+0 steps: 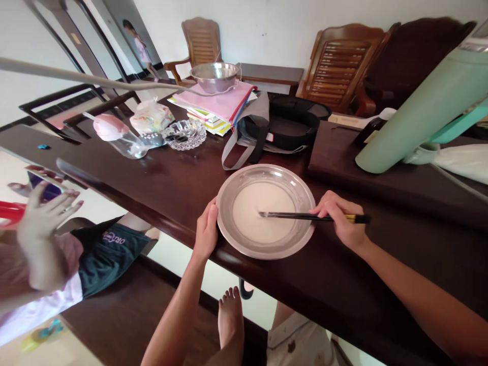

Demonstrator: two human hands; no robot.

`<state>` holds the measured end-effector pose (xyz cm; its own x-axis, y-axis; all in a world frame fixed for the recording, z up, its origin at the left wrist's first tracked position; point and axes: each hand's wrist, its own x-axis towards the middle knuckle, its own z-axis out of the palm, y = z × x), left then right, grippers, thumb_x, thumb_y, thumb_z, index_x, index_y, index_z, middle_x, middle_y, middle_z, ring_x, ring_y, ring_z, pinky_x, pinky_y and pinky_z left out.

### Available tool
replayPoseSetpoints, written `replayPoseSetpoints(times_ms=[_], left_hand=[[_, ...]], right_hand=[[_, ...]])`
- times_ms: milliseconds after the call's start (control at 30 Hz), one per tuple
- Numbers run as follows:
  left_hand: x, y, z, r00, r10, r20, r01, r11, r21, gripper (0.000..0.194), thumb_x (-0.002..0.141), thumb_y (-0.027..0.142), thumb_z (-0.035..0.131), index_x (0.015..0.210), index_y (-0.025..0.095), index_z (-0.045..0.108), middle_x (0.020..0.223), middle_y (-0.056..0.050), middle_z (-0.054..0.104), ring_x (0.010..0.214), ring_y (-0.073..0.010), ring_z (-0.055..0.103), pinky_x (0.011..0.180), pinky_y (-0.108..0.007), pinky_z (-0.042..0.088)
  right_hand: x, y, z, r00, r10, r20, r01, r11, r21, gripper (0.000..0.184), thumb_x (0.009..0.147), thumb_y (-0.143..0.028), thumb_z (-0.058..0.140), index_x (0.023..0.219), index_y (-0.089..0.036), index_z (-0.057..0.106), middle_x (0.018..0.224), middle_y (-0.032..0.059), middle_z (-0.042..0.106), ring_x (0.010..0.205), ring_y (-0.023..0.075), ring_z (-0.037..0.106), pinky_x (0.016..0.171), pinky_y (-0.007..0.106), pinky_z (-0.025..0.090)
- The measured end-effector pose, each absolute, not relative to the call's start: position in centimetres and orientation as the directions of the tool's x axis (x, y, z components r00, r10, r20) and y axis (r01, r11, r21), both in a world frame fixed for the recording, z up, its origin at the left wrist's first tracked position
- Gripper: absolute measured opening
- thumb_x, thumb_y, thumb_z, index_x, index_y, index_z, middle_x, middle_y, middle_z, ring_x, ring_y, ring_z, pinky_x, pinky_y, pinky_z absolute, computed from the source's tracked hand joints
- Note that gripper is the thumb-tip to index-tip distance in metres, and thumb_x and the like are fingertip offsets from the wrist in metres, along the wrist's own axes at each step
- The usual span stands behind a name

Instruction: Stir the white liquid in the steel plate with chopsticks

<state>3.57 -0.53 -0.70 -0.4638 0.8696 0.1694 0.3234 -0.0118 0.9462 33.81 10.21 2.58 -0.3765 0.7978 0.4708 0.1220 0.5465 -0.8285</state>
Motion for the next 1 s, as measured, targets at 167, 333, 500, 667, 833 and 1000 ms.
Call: replayPoseSetpoints(times_ms=[167,333,500,667,833,1000], left_hand=[[3.58,-0.51,-0.61,-0.472,0.865,0.173,0.326,-0.011,0.945,0.059,0.098,0.059,0.039,0.130,0.016,0.064,0.135,-0.011,0.065,0.127,-0.0274,0.057,0.110,-0.040,0.042],[3.56,-0.50,-0.73,-0.465,0.870,0.165,0.323,-0.007,0.946,0.060,0.098,0.059,0.039,0.130,0.016,0.064,0.136,-0.011,0.065,0.128,-0.0281,0.057,0.111,-0.041,0.041],[3.54,-0.49,-0.77,-0.470,0.867,0.166,0.317,-0.010,0.948,0.060,0.098,0.059,0.039,0.131,0.015,0.064,0.137,-0.012,0.064,0.129,-0.0278,0.056,0.112,-0.040,0.041],[3.53,-0.51,-0.74,-0.471,0.867,0.163,0.320,-0.004,0.948,0.059,0.098,0.059,0.039,0.130,0.016,0.064,0.136,-0.012,0.065,0.128,-0.0277,0.056,0.111,-0.040,0.041],[3.52,-0.53,-0.76,-0.465,0.870,0.167,0.327,-0.007,0.945,0.060,0.098,0.059,0.038,0.130,0.015,0.064,0.136,-0.012,0.065,0.128,-0.0277,0.057,0.111,-0.040,0.042],[3.55,-0.50,-0.73,-0.472,0.865,0.169,0.322,-0.009,0.947,0.061,0.098,0.060,0.039,0.130,0.015,0.064,0.135,-0.012,0.065,0.128,-0.0280,0.057,0.111,-0.039,0.042]], right_hand=[[33.75,10.23,2.60,-0.329,0.817,0.474,0.172,0.545,-0.821,0.033,0.096,-0.033,0.057,0.066,-0.025,0.067,0.074,0.0030,0.073,0.073,0.0213,0.065,0.069,0.038,0.051],[33.79,10.20,2.54,-0.415,0.786,0.459,0.117,0.546,-0.829,0.035,0.097,-0.032,0.055,0.065,-0.025,0.066,0.073,0.0036,0.072,0.070,0.0214,0.064,0.065,0.038,0.051],[33.82,10.29,2.47,-0.323,0.821,0.471,0.155,0.537,-0.829,0.033,0.097,-0.031,0.055,0.065,-0.025,0.065,0.072,0.0023,0.072,0.072,0.0211,0.064,0.068,0.038,0.050],[33.81,10.18,2.50,-0.431,0.771,0.469,0.125,0.566,-0.815,0.032,0.096,-0.029,0.056,0.066,-0.024,0.067,0.075,0.0032,0.073,0.072,0.0208,0.064,0.067,0.037,0.051],[33.84,10.24,2.49,-0.304,0.832,0.465,0.136,0.521,-0.843,0.035,0.097,-0.033,0.055,0.064,-0.024,0.065,0.070,0.0030,0.070,0.068,0.0205,0.065,0.065,0.037,0.051],[33.82,10.23,2.50,-0.427,0.773,0.469,0.152,0.573,-0.806,0.032,0.096,-0.031,0.056,0.066,-0.025,0.066,0.075,0.0034,0.074,0.073,0.0219,0.063,0.067,0.038,0.051]])
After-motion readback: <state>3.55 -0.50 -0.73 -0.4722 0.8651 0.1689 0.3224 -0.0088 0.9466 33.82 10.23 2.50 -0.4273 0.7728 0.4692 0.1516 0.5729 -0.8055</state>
